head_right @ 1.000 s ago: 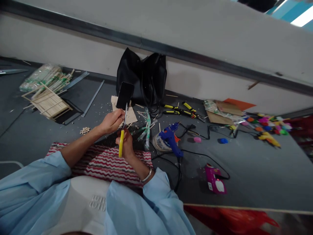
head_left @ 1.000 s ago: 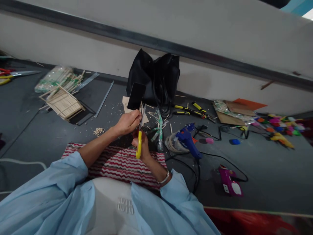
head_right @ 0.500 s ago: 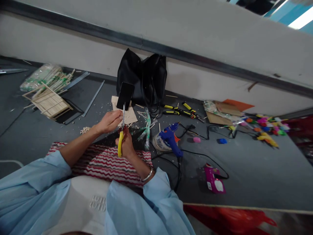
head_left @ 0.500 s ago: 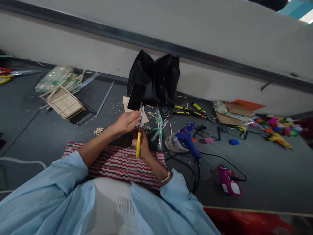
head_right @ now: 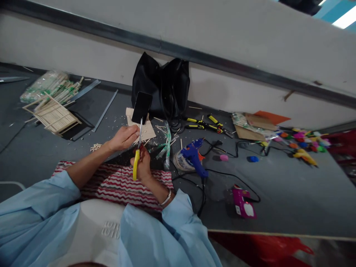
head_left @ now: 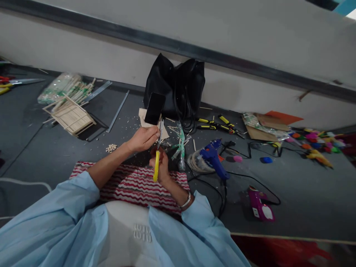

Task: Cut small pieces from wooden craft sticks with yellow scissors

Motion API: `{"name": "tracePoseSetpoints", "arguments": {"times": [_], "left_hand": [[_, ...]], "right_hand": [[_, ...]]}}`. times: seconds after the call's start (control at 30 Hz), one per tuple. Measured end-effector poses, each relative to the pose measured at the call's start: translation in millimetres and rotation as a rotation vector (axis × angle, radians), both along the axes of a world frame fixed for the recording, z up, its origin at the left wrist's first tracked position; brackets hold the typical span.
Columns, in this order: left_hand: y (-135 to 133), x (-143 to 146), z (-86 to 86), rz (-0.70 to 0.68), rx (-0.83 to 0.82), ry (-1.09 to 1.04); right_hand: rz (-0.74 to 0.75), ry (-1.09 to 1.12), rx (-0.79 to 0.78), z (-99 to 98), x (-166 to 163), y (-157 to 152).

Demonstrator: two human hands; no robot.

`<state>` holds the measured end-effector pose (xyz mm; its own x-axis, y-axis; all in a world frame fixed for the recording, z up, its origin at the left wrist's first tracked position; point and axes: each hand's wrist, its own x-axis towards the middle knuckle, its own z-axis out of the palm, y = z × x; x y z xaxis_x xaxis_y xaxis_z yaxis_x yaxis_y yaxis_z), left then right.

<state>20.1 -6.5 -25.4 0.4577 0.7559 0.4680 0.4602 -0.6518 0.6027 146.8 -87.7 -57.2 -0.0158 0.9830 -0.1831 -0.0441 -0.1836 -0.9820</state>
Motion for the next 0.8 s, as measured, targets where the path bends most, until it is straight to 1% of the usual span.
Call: {"name": "tracePoseSetpoints", "arguments": {"times": [0.23, 0.37, 0.5, 0.63, 0.8], "left_hand": [[-3.6, 4.0, 3.1, 0.021, -0.049, -0.063], [-4.1, 4.0, 5.0, 0.046, -0.077, -0.103], [-3.6, 3.4, 5.5, 0.049, -0.075, -0.130], [-4.2, 4.3, 5.8, 0.050, -0.073, -0.157], [-7.1, 7.3, 6.6, 0.084, -0.101, -0.171]], "right_hand": [[0.009, 0.065, -0.079, 4.6, -4.2, -1.0], [0.014, 0.099, -0.046, 1.7, -3.8, 1.2], [0.068, 0.095, -0.033, -0.9, -1.0, 3.4], [0.100, 0.097, -0.017, 0.6, 0.5, 4.1], [0.116, 0.108, 0.021, 3.0, 1.1, 3.6]]}}
